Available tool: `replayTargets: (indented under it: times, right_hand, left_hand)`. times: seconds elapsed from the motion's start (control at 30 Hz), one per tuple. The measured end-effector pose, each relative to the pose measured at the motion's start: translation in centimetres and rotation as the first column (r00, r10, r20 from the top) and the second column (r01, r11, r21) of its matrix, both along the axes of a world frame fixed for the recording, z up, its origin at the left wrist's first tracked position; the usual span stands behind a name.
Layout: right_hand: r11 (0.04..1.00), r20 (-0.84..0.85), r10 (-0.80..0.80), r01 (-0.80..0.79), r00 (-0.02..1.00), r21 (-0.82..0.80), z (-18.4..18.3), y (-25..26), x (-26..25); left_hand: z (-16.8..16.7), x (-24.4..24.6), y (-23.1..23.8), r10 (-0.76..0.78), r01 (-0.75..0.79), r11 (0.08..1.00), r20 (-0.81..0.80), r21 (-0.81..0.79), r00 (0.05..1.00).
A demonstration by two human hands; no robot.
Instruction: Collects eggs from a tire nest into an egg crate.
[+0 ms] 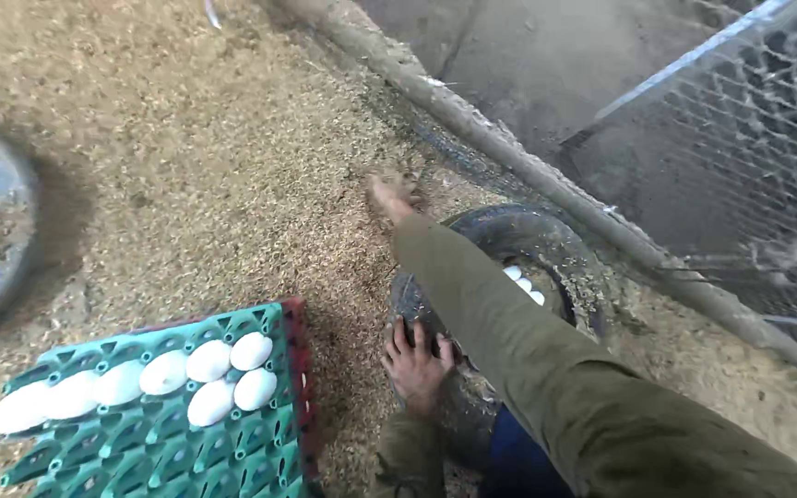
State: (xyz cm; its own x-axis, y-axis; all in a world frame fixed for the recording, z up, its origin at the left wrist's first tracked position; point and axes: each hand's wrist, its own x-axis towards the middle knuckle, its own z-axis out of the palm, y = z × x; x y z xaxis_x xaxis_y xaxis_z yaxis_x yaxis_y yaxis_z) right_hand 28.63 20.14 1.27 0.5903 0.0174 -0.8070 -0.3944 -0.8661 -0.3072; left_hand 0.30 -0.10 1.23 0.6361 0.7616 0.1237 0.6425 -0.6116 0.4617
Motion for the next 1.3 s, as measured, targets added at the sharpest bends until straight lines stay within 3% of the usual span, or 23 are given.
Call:
replayTargets:
  times: [0.03,0.07,0.13,0.2,0.27,0.33,0.4,0.5,0.6,0.67,0.73,0.87,1.0,1.03,1.1,1.17,1.2,1.3]
  right_hand:
    - [0.987,0.146,-0.096,0.075,0.985,0.141,-3.3,-0.4,-0.2]
    - [0.944,0.179,-0.193,0.133,0.965,0.303,-4.7,-0.3,-0.1]
    - [0.812,0.068,-0.285,0.203,0.956,0.547,-4.1,0.5,0.2]
    - [0.695,-0.020,-0.292,0.226,0.956,0.683,-2.8,1.0,0.9]
    - [0.641,-0.070,-0.190,0.178,0.979,0.746,-1.5,0.3,2.6]
    - [0.719,0.073,0.011,-0.059,0.997,0.692,0.0,-2.2,5.8]
    - [0.804,0.352,0.285,-0.423,0.891,0.419,0.8,-5.9,9.0]
    - [0.751,0.377,0.573,-0.650,0.728,0.114,0.7,-10.1,11.4]
    - [0.808,0.275,0.531,-0.577,0.802,0.122,0.4,-11.2,8.8]
    - [0.907,0.105,0.378,-0.390,0.920,0.158,4.5,-11.3,5.4]
    - [0.956,0.038,0.173,-0.177,0.984,0.232,6.9,-10.3,2.8]
    - [0.935,0.045,-0.090,0.069,0.995,0.347,5.1,-7.3,-0.4]
    - [0.835,-0.127,-0.081,0.137,0.989,0.533,4.9,-5.9,0.3]
    - [0.776,-0.132,-0.026,0.103,0.991,0.622,3.4,-5.3,1.0]
    - [0.672,0.066,0.214,-0.196,0.975,0.714,0.8,-4.8,4.0]
    - [0.634,0.407,0.480,-0.628,0.777,0.452,3.9,-6.9,6.7]
    - [0.614,0.512,0.561,-0.741,0.651,0.270,6.0,-8.9,7.5]
    - [0.692,0.714,0.478,-0.720,0.511,0.052,10.6,-17.9,7.6]
  left_hand:
    - [0.1,-0.1,0.0,0.000,0.000,1.000,-0.015,-0.003,1.000]
    - [0.2,0.0,0.1,0.000,-0.001,1.000,-0.026,-0.006,1.000]
    - [0.6,0.1,0.0,-0.004,0.003,1.000,-0.023,-0.016,1.000]
    - [0.7,0.0,0.0,-0.025,0.025,1.000,-0.024,-0.018,0.999]
    - [-0.1,-0.4,-0.1,-0.029,0.030,0.999,-0.035,0.016,0.999]
    - [-1.0,-0.5,-0.1,-0.030,0.032,0.996,-0.033,0.080,0.999]
    - [-1.3,-0.6,-0.4,-0.027,0.031,0.993,-0.034,0.117,0.999]
    - [-1.4,-0.5,-0.5,-0.034,0.038,0.987,-0.031,0.153,0.999]
    - [-1.4,-0.6,-0.6,-0.043,0.047,0.984,-0.031,0.172,0.999]
    - [-0.6,-0.4,-0.7,-0.051,0.054,0.990,-0.028,0.133,0.998]
    - [0.4,0.0,-0.3,-0.053,0.055,0.993,-0.027,0.101,0.998]
    - [1.8,0.3,-0.6,-0.049,0.053,0.997,-0.072,0.052,0.996]
    - [0.7,0.1,-0.7,-0.050,0.056,0.995,-0.075,0.083,0.996]
    - [-0.2,0.0,-0.5,-0.039,0.048,0.990,-0.070,0.129,0.997]
    - [-1.0,0.0,-0.4,-0.033,0.046,0.988,-0.090,0.146,0.995]
    - [-0.5,0.0,-0.3,-0.050,0.063,0.992,-0.113,0.113,0.992]
    - [-0.2,-0.2,-0.4,-0.065,0.076,0.993,-0.119,0.092,0.991]
    - [-0.7,-0.7,-0.2,-0.084,0.091,0.994,-0.104,0.064,0.991]
